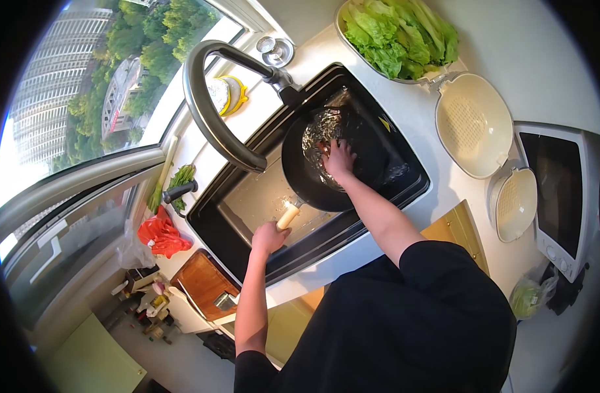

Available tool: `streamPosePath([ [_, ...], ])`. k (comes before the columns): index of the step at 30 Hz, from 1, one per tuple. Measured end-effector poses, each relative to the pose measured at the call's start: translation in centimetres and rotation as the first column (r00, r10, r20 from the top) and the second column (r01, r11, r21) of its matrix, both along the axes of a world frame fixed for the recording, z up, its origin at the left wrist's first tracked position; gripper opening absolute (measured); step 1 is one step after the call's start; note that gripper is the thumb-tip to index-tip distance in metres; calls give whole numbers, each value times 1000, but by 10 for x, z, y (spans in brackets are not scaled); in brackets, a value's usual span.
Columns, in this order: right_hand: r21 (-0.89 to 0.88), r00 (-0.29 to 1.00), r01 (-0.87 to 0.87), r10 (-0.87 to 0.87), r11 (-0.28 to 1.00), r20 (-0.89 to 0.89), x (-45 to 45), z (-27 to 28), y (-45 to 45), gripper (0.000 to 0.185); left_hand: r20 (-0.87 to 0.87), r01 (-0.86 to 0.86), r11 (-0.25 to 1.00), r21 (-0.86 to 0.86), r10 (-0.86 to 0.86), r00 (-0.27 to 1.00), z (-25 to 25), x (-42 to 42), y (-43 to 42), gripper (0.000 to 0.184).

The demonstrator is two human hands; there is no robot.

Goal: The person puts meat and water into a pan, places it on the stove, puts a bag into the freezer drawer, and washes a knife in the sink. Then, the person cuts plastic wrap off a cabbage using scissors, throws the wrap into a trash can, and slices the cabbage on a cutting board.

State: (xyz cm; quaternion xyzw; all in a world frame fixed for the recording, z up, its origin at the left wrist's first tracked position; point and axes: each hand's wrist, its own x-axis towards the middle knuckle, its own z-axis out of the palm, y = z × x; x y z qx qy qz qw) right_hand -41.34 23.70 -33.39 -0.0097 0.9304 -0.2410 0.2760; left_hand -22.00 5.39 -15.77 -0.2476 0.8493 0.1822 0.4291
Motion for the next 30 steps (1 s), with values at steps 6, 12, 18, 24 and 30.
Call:
streamPosePath([
  [6, 16, 994, -30, 31, 999, -101, 13, 2, 0, 57, 197, -298, 939, 172, 263, 944, -11, -28, 18, 55],
  [12, 60, 962, -216, 223, 974, -155, 30, 9, 8, 65, -138, -130, 991, -20, 127, 982, -43, -1, 35, 59],
  [18, -62, 940, -313, 300, 948, -164, 33, 34, 28, 71, -198, -167, 979, 121, 188, 962, -87, 24, 23, 46],
  [24, -196, 883, -154, 46, 968, -467, -25, 82, 91, 33, -200, -164, 977, 136, 189, 961, -115, 37, 9, 41],
  [30, 75, 958, -12, 33, 997, -284, -43, 73, 127, 46, -154, -152, 969, 193, 183, 971, -125, 38, 1, 39],
])
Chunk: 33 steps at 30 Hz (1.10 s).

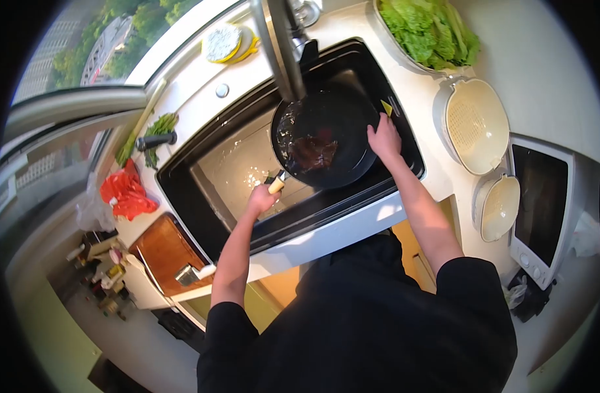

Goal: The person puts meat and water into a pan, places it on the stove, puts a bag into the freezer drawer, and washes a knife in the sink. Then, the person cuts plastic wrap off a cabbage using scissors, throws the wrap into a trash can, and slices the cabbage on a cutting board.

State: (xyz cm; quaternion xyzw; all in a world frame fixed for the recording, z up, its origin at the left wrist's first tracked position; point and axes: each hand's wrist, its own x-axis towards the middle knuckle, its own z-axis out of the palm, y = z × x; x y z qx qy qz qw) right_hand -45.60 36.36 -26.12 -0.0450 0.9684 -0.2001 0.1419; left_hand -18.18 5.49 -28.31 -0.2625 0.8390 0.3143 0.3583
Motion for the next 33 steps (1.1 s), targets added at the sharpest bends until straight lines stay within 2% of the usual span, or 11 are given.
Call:
streamPosePath([
  [2, 166, 959, -6, -42, 986, 282, -11, 4, 1, 39, -16, 4, 1000, -7, -4, 1000, -10, 6, -5, 38],
  [3, 165, 980, -17, -16, 986, 197, -10, -13, 6, 37, -26, 11, 1000, -12, -12, 1000, -15, 6, -8, 38],
  [4, 168, 983, -20, -12, 986, 184, -11, -14, 8, 36, -16, 19, 998, -62, -20, 1000, -16, 5, -10, 37],
  [6, 192, 982, -83, 47, 978, 184, -14, -18, 12, 35, 8, 38, 987, -158, -38, 999, -17, 5, -10, 36],
  [7, 190, 979, -97, 59, 977, 197, -12, -18, 15, 35, 11, 80, 954, -287, -80, 997, -7, 2, -5, 35],
  [9, 181, 974, -123, 84, 976, 209, -12, -16, 18, 35, 21, 33, 940, -340, -27, 999, 22, -9, 3, 35],
  [11, 163, 968, -143, 103, 976, 229, -9, -11, 21, 34, 34, 30, 927, -375, -19, 999, 29, -9, 3, 34],
  [14, 137, 964, -169, 135, 976, 229, -9, 0, 22, 35, -23, 16, 950, -312, -24, 999, 20, 1, -4, 38],
  [19, 108, 959, -211, 184, 971, 215, -10, 1, 28, 34, 0, 36, 981, -191, -37, 999, 36, -2, -17, 32],
  [33, 103, 951, -239, 212, 966, 224, -4, 41, 15, 32, 41, 21, 996, -86, -17, 999, 54, 9, -30, 35],
])
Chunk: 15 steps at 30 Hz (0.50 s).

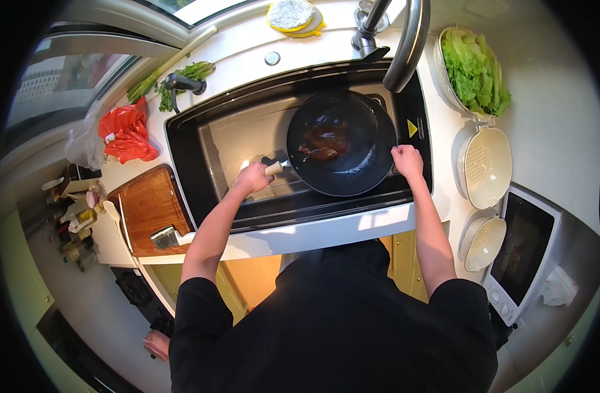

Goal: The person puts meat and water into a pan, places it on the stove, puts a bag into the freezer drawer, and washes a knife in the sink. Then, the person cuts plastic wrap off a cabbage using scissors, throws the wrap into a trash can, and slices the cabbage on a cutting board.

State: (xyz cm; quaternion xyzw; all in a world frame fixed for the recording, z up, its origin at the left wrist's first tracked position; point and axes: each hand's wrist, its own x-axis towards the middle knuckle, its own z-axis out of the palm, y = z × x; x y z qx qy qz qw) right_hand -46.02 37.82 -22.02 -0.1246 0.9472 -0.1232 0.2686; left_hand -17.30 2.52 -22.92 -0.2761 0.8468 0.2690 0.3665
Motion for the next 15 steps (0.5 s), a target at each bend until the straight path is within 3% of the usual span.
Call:
streamPosePath([
  [3, 11, 1000, -8, 7, 1000, 18, 0, 5, -3, 32, -79, 5, 1000, -2, -5, 997, -8, 8, -3, 32],
  [9, 25, 999, -15, 14, 1000, 45, -2, 4, -1, 32, -31, 23, 999, 45, -22, 999, -6, 3, -9, 36],
  [15, 6, 999, -9, 9, 1000, 44, 0, 8, -2, 33, -99, 22, 997, 80, -14, 995, -15, 8, -16, 35],
])
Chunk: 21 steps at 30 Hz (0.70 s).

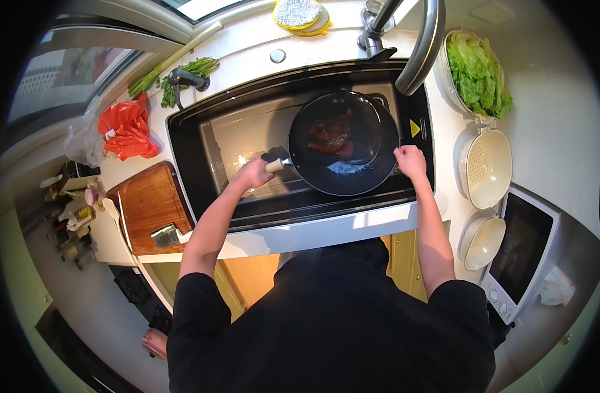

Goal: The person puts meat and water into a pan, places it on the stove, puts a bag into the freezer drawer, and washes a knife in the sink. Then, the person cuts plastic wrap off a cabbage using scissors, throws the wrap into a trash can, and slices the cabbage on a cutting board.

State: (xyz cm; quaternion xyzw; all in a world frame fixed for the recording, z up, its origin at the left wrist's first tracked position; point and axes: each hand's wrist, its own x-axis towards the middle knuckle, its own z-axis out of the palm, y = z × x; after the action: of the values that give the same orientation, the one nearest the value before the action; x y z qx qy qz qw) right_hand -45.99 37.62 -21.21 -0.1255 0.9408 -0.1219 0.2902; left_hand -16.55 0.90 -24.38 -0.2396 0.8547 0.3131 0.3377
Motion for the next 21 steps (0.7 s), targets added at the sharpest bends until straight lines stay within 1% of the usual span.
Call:
streamPosePath([
  [3, -20, 1000, 1, -1, 1000, 4, 0, -1, 2, 33, -8, 14, 1000, 2, -14, 1000, -2, 0, -1, 35],
  [6, -53, 1000, 4, -4, 999, 6, 1, -6, 4, 33, 79, 28, 1000, 3, -28, 996, 0, -4, -1, 36],
  [11, -102, 999, 33, -31, 994, 18, -1, -7, 5, 38, 81, 23, 999, 35, -26, 996, -5, -2, -1, 34],
  [14, -202, 973, 175, -137, 964, 187, -3, -16, 9, 48, 80, 14, 997, 75, -20, 997, -15, 3, -1, 34],
  [17, -146, 950, 116, -67, 982, 305, -3, -42, 18, 62, 69, 28, 996, 83, -34, 997, -24, 6, 1, 33],
  [18, -187, 931, 111, -36, 976, 363, 4, -45, 11, 70, 66, 36, 996, 79, -42, 997, -24, 7, 1, 33],
  [20, -29, 880, 107, -81, 994, 469, 2, -41, 8, 57, -24, 48, 995, 82, -47, 999, -21, 10, 3, 33],
  [21, -6, 847, 108, -89, 994, 525, -3, -41, 7, 50, -68, 55, 995, 83, -49, 996, -19, 10, 3, 33],
])
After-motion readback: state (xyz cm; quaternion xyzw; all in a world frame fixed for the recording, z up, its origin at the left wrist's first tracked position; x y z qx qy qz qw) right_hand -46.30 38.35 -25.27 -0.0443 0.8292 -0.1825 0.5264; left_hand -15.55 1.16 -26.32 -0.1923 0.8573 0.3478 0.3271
